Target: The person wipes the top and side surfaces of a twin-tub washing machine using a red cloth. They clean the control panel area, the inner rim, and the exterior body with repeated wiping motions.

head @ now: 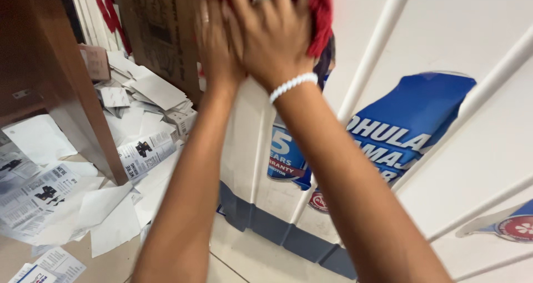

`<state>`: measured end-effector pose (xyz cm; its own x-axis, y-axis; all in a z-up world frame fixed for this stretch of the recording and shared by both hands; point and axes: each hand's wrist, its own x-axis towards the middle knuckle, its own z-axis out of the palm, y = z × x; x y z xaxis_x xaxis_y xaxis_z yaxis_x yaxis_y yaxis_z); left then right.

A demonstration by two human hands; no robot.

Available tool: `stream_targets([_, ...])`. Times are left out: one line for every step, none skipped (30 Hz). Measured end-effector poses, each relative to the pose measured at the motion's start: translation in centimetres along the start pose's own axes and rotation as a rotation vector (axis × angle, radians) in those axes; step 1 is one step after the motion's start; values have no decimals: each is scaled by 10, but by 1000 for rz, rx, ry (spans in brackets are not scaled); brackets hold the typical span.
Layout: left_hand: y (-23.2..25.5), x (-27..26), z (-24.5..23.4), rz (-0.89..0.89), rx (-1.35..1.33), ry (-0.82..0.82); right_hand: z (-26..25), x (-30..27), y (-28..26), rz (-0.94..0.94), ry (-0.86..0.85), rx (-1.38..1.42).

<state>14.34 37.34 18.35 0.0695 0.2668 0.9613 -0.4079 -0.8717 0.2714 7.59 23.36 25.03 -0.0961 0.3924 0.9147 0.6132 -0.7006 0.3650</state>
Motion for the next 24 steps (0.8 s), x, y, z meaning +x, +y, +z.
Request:
stream_targets([0, -22, -2, -35, 16, -11, 3, -15, -7, -31, -5, -28])
stream_targets([0, -45, -5, -65, 35, -19, 6, -33, -16, -62, -10, -56])
stream_targets([2, -74, -9, -105, 54, -40, 9, -52, -25, -57, -60, -18])
stream_targets([4, -103, -12, -140, 83, -61, 12, -72, -35, -52, -110, 19])
stream_targets([7, -136, -19, -185, 116, -93, 14, -94, -46, -44, -160, 59])
stream_targets([11, -168, -24, -222, 146, -125, 12, -119, -55, -51, -229, 64])
stream_targets([16, -198, -29, -253, 182, -165, 9, -144, -65, -52, -297, 68])
stream_targets([21, -230, -37, -284, 212, -207, 6, -167, -73, -70, -340, 69])
stream_targets([28, -260, -43, -310, 244, -256, 3, -190, -79, -90, -383, 66])
stream_targets([34, -287, -48, -323, 261, -301, -3, -213, -84, -93, -416, 59])
stream_targets([41, -311, -52, -339, 275, -351, -11, -235, -86, -102, -450, 49])
stream_targets([47, -331, -55, -336, 278, -402, -21, -255, -86, -107, -468, 16])
stream_targets([53, -350, -60, -330, 275, -455, -32, -276, -85, -112, -488, -14])
stream_targets([60, -366, -65, -315, 268, -508, -45, -296, -83, -118, -509, -43])
stream_targets([66, -376, -69, -289, 252, -544, -54, -312, -80, -88, -512, -29])
stream_targets([73, -384, -71, -272, 209, -558, -64, -327, -77, -59, -515, -14])
stream_targets([79, -386, -70, -254, 159, -566, -72, -338, -72, -29, -512, -3])
stream_targets([87, -388, -70, -265, 64, -555, -79, -349, -67, -9, -502, -34])
stream_targets([95, -389, -69, -232, 56, -596, -88, -361, -63, 11, -496, -65])
stream_targets([103, -390, -69, -199, 47, -637, -97, -372, -58, 31, -489, -96])
stream_targets([111, -389, -67, -167, 38, -677, -105, -382, -52, 40, -495, -112])
stream_targets([119, -389, -66, -106, 16, -664, -114, -392, -46, 49, -501, -128])
stream_targets([128, -389, -66, -47, -6, -652, -123, -402, -39, 57, -510, -143])
stream_targets([136, -389, -65, 12, -29, -639, -131, -410, -32, 80, -515, -150])
